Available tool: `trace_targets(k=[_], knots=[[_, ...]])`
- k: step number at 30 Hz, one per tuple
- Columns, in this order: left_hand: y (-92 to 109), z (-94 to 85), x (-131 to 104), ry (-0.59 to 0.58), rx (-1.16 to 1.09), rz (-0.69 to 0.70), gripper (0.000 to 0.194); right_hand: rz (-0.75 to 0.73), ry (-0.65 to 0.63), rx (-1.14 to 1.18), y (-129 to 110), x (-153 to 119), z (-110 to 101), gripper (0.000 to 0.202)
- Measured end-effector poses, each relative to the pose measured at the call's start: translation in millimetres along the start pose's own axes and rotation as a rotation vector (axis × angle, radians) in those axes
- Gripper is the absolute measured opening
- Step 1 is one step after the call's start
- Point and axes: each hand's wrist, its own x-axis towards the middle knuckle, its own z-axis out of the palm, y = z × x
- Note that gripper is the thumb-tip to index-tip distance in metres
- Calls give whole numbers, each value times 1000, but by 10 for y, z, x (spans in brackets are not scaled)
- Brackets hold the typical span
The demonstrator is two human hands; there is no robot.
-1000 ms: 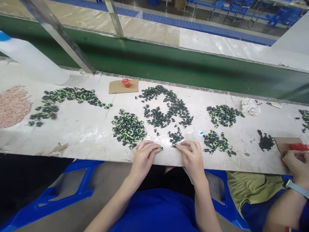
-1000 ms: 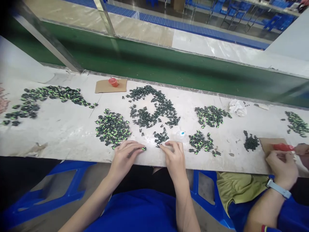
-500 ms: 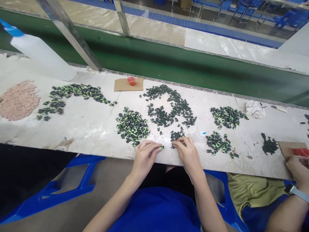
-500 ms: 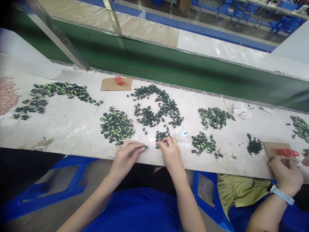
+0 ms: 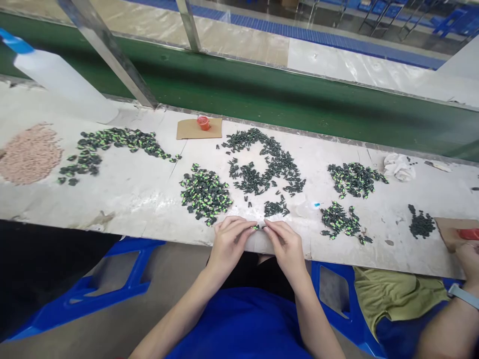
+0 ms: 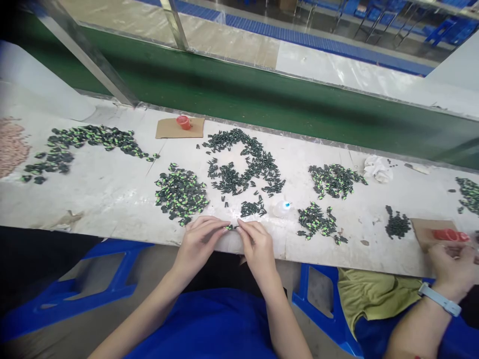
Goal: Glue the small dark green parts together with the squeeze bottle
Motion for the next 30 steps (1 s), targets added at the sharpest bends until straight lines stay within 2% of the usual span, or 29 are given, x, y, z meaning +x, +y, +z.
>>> trace_targets(k=[3,8,15,19,24,30], knots=[[12,10,-2,-27,-4,6,16,61,24,44,33,1,11,15],[15,19,-7,-54,-84,10,16,69,-1,109,18,14,-4,12],[52,10,-8,-40,-111,7,19,198,-37,257,-31,-18,7,12],[122,-21,-4,-66,-113,50,20,239,2,332,-51,-61,9,10],[218,-55,-15,-64,-37,66,21,274,67,369,-51,-108,12,16],[245,-70,8,-136,-57,61,23,325,53,450,-28,-97,-35,22]])
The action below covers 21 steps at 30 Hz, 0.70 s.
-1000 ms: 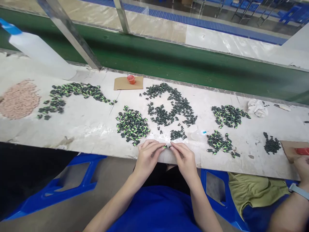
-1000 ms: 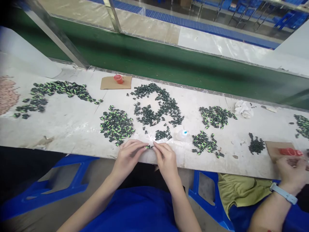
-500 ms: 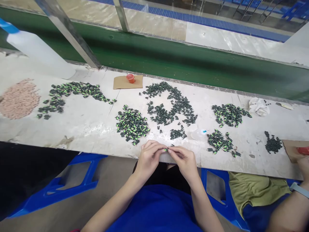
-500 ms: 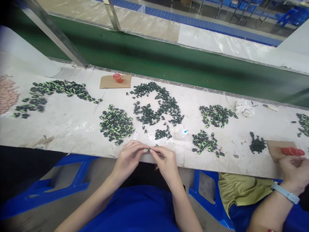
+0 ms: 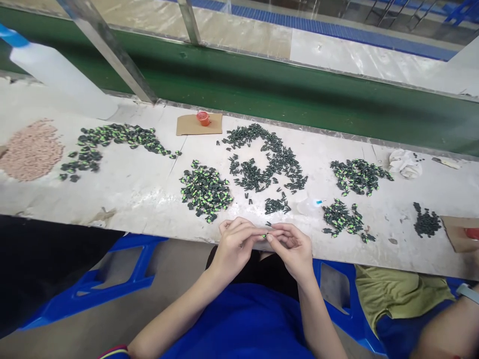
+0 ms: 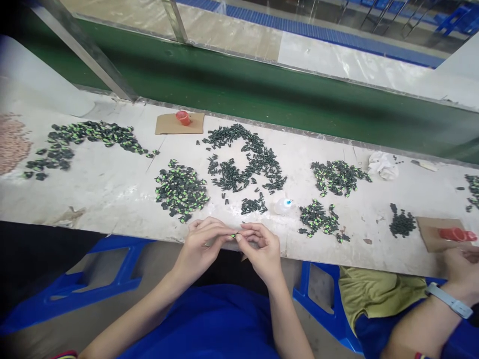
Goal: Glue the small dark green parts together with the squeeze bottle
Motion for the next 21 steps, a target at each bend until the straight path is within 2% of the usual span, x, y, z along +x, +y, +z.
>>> trace_targets(k=[6,9,16,21], knots=[[-12,8,53,-52,54,19,22,34,-18,61,-42,22,-39,27],[-33,6,58,-65,29,73,23,50,-28,101,-26,22,-47,31],[-35,29,36,-36,23,191,27,102,1,174,-1,18,-49,34],[-14,102,26,37,9,275,26,144,-4,217,-1,-7,-86,35]])
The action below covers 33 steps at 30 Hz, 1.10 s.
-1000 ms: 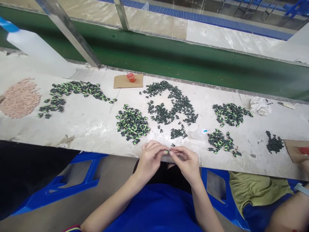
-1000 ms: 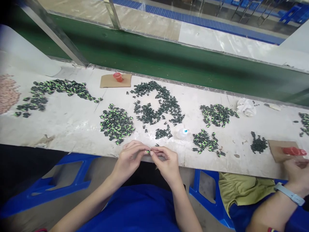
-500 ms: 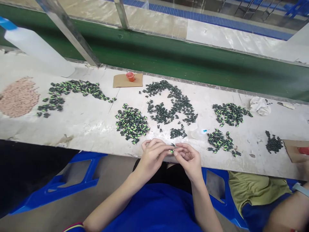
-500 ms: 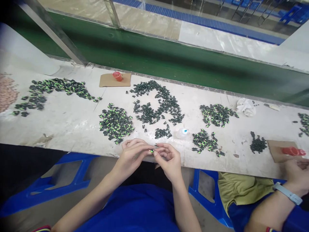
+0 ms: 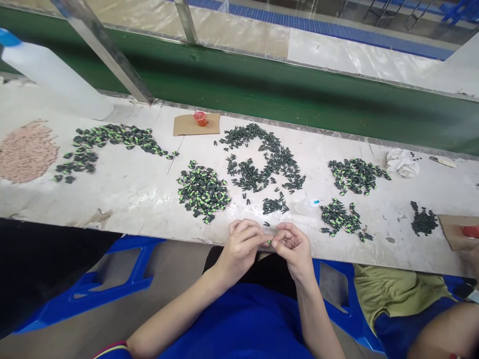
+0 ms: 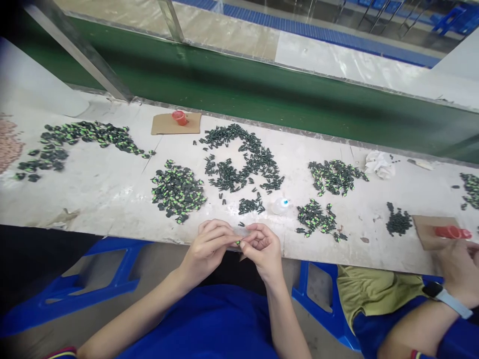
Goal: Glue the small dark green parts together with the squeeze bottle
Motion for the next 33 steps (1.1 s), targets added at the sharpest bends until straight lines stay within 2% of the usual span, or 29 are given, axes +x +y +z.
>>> trace_targets(k=[9,16,18,20,23,26,30,33], knots=[[33,-3,47,75,-9,128,20,-32,4,13,53,-38,-61,30],[26,26,-1,18,26,59,18,-103,-7,-126,-20,-68,-78,20],[-9,-10,-14,3,57,12,20,-153,56,-228,-48,-70,-142,21],[-73,-102,-30,31,133,-57,23,-249,203,-379,-75,-65,-268,20],[-214,-322,-82,124,318,-169,20,-445,465,-705,-115,-31,-528,16],[-341,-534,-168,174,492,-297,16,-592,614,-1015,-160,40,-725,18],[-402,-637,-259,172,595,-420,12,-699,730,-1140,-214,147,-720,24],[-393,-598,-273,147,617,-436,12,-733,667,-1142,-228,218,-617,33]])
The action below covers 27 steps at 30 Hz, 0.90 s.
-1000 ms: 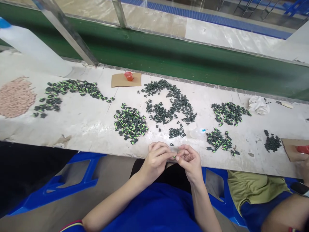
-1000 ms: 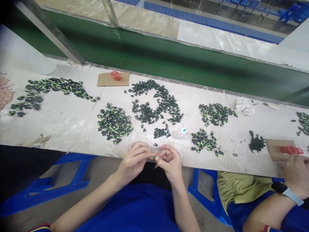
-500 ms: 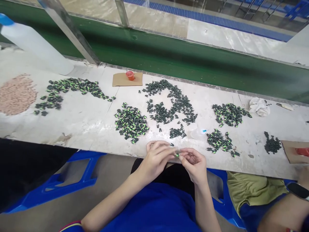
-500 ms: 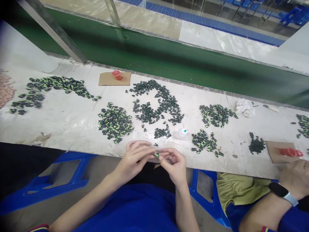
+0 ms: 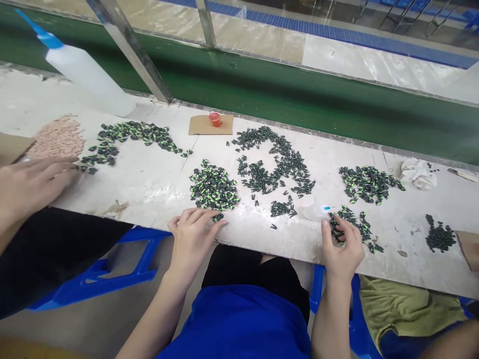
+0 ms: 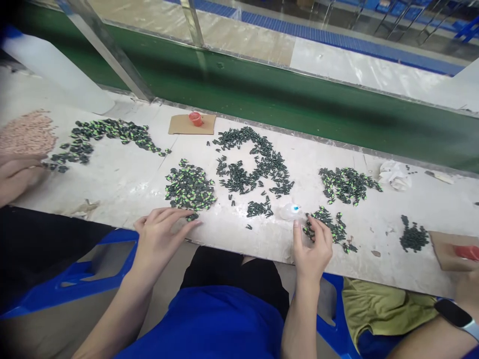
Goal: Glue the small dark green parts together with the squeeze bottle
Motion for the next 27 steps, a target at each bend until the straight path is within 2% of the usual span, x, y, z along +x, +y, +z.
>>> trace_targets(k=[4,8,12,16,19,22,27], knots=[[46,59,-1,4,-8,15,14,-117,-91,8,-56,47,150,44],[52,99,7,0,-36,51,16,-92,-118,64,-81,96,271,34],[94,126,4,-24,-133,118,24,92,-164,308,-139,71,240,31],[215,197,21,-127,-287,186,26,294,-226,553,-128,-25,152,36],[305,279,36,-208,-381,238,25,368,-212,695,-86,-89,131,37],[350,331,15,-219,-437,285,28,481,-200,845,-99,-132,147,37],[379,298,-75,-182,-406,178,21,608,-185,838,-299,-185,181,33]])
